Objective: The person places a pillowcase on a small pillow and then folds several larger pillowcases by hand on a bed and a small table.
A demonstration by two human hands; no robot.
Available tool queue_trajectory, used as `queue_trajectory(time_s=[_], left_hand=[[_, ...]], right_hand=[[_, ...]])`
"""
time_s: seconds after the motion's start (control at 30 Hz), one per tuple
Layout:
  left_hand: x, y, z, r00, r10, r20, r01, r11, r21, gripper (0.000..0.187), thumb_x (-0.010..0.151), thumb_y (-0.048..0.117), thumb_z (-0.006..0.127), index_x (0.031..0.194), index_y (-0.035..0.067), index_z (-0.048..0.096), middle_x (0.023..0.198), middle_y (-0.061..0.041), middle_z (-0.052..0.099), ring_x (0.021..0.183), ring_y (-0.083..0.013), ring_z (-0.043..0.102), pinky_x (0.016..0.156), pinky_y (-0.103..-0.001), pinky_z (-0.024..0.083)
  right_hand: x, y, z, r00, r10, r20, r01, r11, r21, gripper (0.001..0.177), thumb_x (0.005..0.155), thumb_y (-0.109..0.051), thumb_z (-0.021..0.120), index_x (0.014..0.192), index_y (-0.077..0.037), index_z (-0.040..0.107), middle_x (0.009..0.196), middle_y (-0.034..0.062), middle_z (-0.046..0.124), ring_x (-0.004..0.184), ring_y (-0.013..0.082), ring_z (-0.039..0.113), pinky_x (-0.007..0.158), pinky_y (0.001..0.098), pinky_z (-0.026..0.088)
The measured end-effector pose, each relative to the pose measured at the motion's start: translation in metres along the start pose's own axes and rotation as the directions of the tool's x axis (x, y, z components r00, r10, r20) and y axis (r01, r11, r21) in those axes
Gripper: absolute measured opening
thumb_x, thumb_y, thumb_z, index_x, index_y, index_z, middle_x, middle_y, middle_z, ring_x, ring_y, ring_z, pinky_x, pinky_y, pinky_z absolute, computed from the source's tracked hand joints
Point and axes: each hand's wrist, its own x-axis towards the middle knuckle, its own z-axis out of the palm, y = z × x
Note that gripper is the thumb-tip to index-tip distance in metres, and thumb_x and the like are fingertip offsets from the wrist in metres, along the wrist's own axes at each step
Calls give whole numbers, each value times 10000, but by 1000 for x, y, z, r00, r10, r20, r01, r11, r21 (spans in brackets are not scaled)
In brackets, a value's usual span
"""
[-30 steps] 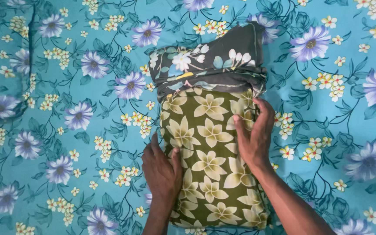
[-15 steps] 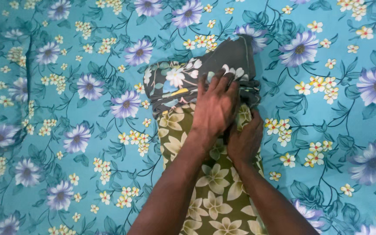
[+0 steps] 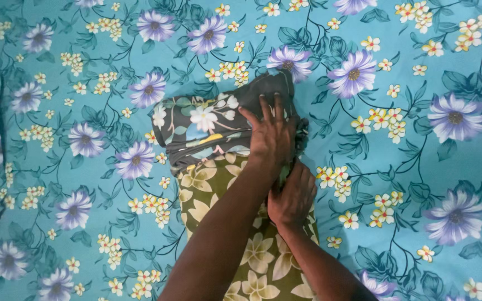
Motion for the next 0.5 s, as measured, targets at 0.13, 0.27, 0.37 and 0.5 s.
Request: queue_trajectory(time_s=[0.13, 0.27, 0.37, 0.5], left_hand=[[19, 6, 4, 993, -14, -119, 18, 999, 29, 422, 1059, 375, 386, 1369, 189, 603, 1587, -254, 322, 1395, -568, 336, 956, -847, 269], [39, 2, 22, 986, 85, -142, -75, 995, 72, 343, 1020, 286, 466, 1286, 186, 659, 1331, -160, 603, 1202, -382, 579, 939, -676, 412], [60, -17, 36, 955, 177, -239, -185, 983, -10, 261, 1027, 240, 510, 1216, 199, 685, 1196, -53, 681, 1147, -265, 630, 930, -505, 480], [78, -32, 34, 969, 174, -177, -193, 976, -101, 260, 1084, 197, 485, 1244, 184, 689, 1232, -95, 679, 1139, -284, 660, 919, -436, 510]], right_hand=[[-1, 5, 5, 999, 22, 40, -21, 999, -37, 665, 864, -349, 707, 1369, 19, 481, 1319, 210, 526, 1275, 426, 473, 1055, 552, 367], [-1, 5, 5, 1000, -20, -24, 20, 1000, -3, 645, 911, -385, 607, 1416, -1, 489, 1336, 204, 541, 1272, 418, 489, 1060, 547, 370], [1, 1, 3, 999, -22, -27, 23, 999, 43, 599, 1023, -456, 534, 1431, -18, 504, 1306, 199, 558, 1243, 415, 508, 1047, 548, 372], [3, -2, 1, 999, -41, -25, 41, 998, 40, 593, 1025, -447, 513, 1425, -9, 502, 1291, 205, 559, 1224, 424, 512, 1025, 546, 370]])
